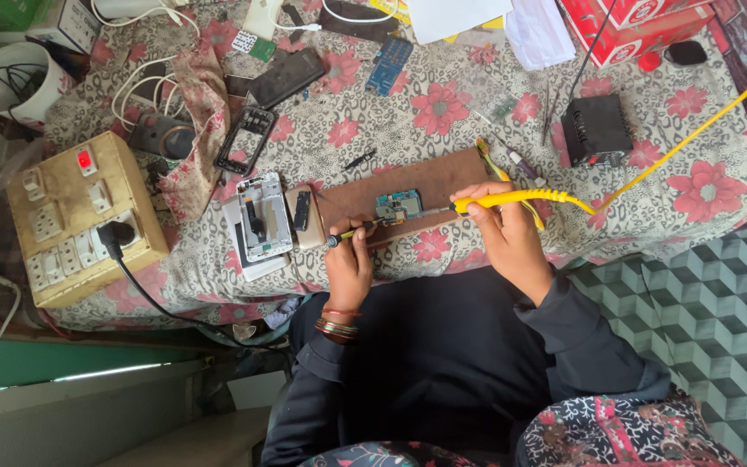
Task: The person works at a repair bench on a disassembled smartphone. They first handle the phone chassis and battery, then move the motherboard aside and use a soldering iron to solder components on the circuit board while steadying it with the other hand.
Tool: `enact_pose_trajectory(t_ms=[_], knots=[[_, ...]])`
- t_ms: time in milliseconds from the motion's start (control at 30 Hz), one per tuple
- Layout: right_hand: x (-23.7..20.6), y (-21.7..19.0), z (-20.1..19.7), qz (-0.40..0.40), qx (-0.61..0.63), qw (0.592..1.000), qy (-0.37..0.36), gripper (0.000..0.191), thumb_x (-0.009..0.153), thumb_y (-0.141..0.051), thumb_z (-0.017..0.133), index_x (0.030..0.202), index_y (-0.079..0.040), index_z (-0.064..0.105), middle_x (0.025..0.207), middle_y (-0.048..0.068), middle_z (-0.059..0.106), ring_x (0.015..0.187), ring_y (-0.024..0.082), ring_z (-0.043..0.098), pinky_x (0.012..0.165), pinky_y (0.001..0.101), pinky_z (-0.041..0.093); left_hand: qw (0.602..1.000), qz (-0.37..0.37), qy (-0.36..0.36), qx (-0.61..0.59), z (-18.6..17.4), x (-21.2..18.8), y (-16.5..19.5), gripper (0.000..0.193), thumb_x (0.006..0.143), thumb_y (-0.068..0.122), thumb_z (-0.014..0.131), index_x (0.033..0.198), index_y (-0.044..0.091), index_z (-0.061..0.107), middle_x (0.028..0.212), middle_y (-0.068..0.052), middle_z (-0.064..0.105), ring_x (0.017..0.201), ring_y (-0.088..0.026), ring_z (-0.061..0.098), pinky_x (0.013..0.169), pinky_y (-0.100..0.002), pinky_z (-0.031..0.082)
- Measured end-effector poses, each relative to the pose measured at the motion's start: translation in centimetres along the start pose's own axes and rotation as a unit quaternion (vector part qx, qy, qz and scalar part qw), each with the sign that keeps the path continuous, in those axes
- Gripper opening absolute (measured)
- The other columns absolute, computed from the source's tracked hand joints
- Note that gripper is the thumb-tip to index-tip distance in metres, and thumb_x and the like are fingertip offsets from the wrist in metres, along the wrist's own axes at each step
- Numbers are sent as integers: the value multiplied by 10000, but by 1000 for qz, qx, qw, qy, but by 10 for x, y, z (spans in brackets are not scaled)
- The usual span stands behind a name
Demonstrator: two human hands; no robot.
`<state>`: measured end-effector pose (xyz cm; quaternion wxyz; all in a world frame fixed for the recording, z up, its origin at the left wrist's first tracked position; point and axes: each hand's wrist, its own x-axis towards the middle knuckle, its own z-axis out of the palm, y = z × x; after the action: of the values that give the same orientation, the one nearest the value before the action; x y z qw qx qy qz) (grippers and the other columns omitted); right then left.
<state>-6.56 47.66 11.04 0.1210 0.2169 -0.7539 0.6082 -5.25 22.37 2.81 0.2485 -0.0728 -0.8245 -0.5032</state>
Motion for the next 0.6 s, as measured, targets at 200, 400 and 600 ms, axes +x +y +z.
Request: enact_pose_trajectory(t_ms=[200,400,600], knots=[[0,0,0,-2,12,1000,2,130,1078,23,510,1197,-9,473,1230,153,651,1129,209,668,994,325,551,998,-57,-14,-3,0,1,0,208,1060,94,482,1126,10,660,1053,-131,708,861,-323,725,752,-396,564],[-1,-1,1,5,21,1000,2,131,1080,24,502,1200,-10,464,1237,149,639,1148,215,666,1003,328,552,999,-7,1,-32,1,1,-2,187,1086,96,474,1134,0,627,1118,-101,704,970,-330,727,812,-395,572],[-4,-1,4,2,49,999,6,139,1085,31,492,1212,-8,455,1245,149,629,1188,230,662,1026,340,551,1000,8,-5,0,2,-2,-3,216,1081,93,479,1105,5,675,1139,-115,682,999,-344,714,832,-406,565]])
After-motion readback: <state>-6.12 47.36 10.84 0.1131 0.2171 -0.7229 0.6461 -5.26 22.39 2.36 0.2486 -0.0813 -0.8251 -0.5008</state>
